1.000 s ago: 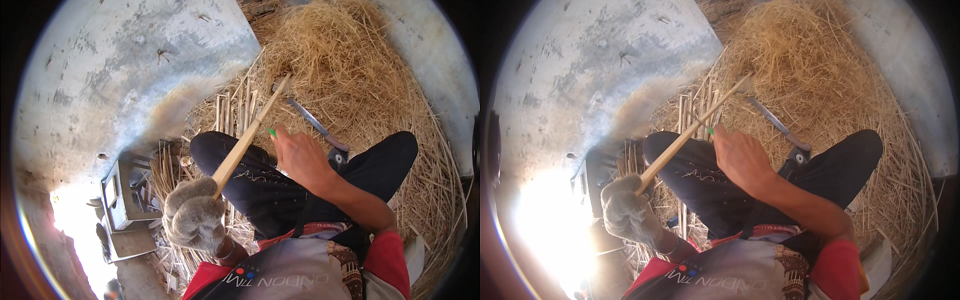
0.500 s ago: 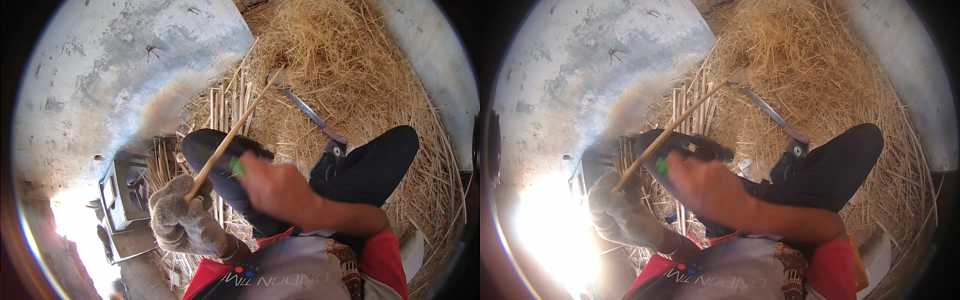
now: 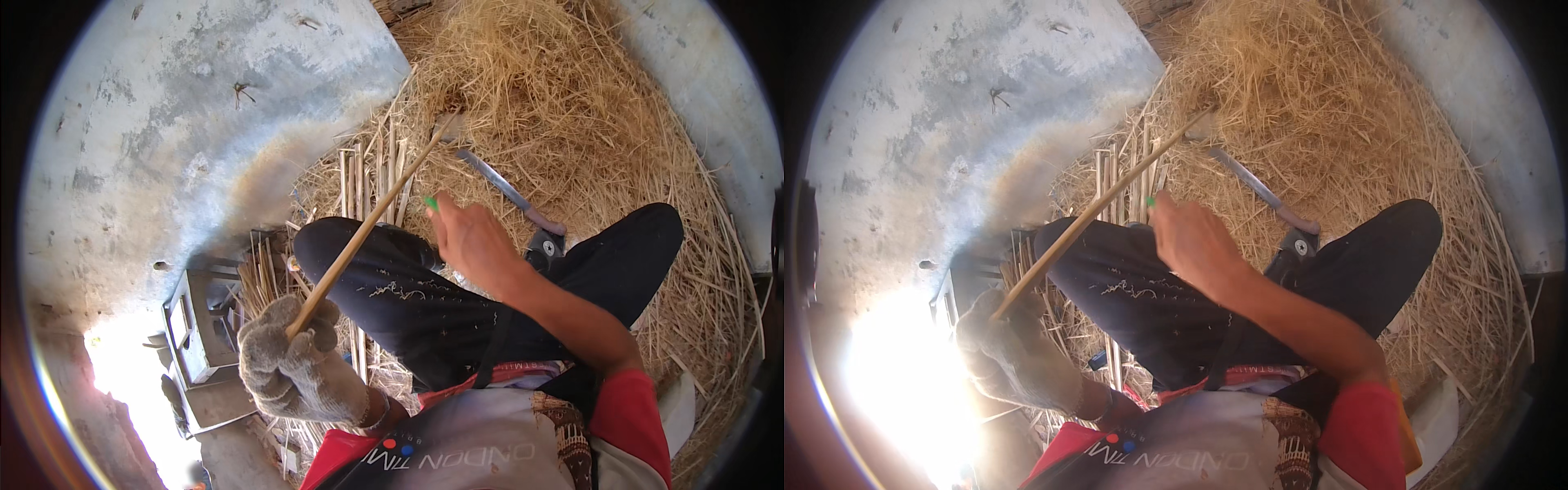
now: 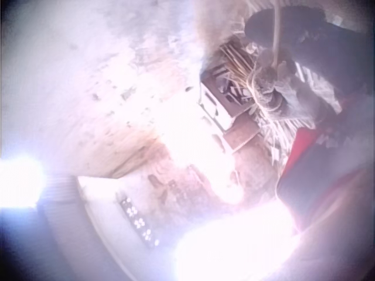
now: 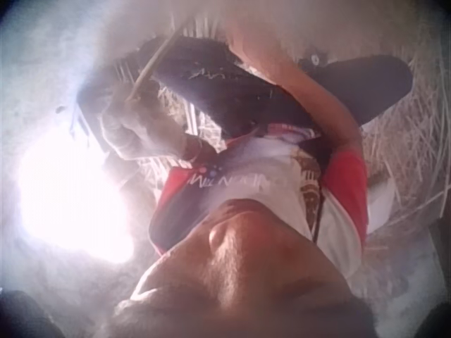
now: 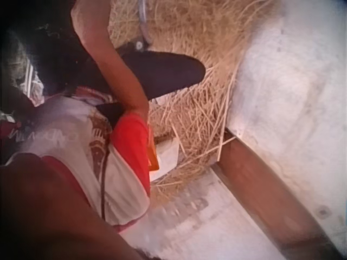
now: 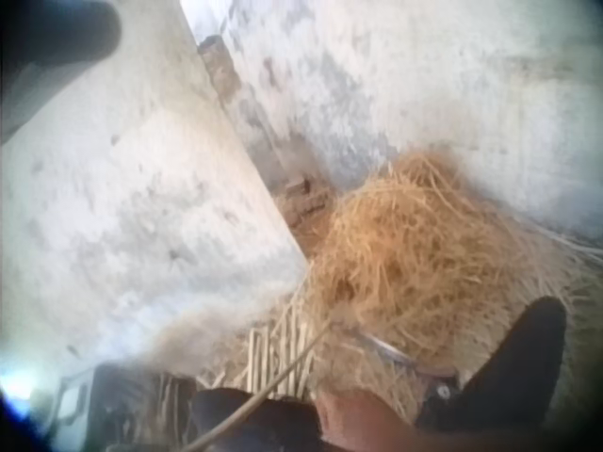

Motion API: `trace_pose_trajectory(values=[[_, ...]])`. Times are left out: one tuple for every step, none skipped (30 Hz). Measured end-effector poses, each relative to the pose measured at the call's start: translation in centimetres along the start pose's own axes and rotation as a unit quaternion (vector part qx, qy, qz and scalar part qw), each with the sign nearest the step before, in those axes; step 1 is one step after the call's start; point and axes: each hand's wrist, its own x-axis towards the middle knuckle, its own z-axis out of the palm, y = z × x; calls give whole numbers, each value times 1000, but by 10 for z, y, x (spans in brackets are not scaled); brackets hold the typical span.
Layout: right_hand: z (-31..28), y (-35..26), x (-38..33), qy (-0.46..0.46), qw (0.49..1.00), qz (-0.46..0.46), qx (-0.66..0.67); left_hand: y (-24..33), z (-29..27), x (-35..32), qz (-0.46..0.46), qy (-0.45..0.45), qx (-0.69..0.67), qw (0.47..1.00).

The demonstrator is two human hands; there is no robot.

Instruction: The person sits cross-legged on a bed of straw and uses a knife to shave the outer layer off a bamboo stick. They repeatedly scrape the stick to create thin shavings, occasionally using shears to trim the bamboo.

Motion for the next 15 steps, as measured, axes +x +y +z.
trace_pose_trajectory(values=[[-5,-12,-8,0,999,-39,6,-3,-5,-3,-5,0,9,1000],[-10,-29,-15,-4,997,-70,26,-6,-5,-3,-11,6,14,1000],[-16,-50,-22,-12,993,-103,48,-4,-6,-2,-15,14,31,999],[-18,-61,-25,-11,988,-139,68,3,4,-2,-22,22,0,1000],[-10,-57,-27,15,982,-162,100,9,14,-3,-31,31,-30,999],[-5,-51,-23,27,984,-151,86,5,10,1,-22,6,-36,999],[1,-45,-16,34,986,-143,75,0,4,5,-11,-16,-41,999],[4,-43,-12,42,988,-135,65,-4,-2,9,-2,-40,-46,998],[6,-49,-12,27,990,-121,60,-1,1,10,-13,-12,-36,999],[7,-58,-11,13,993,-107,54,1,5,12,-23,15,-27,999],[7,-67,-12,-2,994,-93,49,-1,7,11,-25,39,-18,999],[4,-75,-13,-6,992,-117,47,0,9,12,-26,62,-7,998],[0,-86,-19,-11,990,-137,45,-5,8,10,-21,80,6,997],[-3,-95,-22,-16,987,-156,44,-3,10,10,-27,86,2,996],[-6,-98,-25,-22,984,-165,63,0,13,9,-35,90,-3,995]])
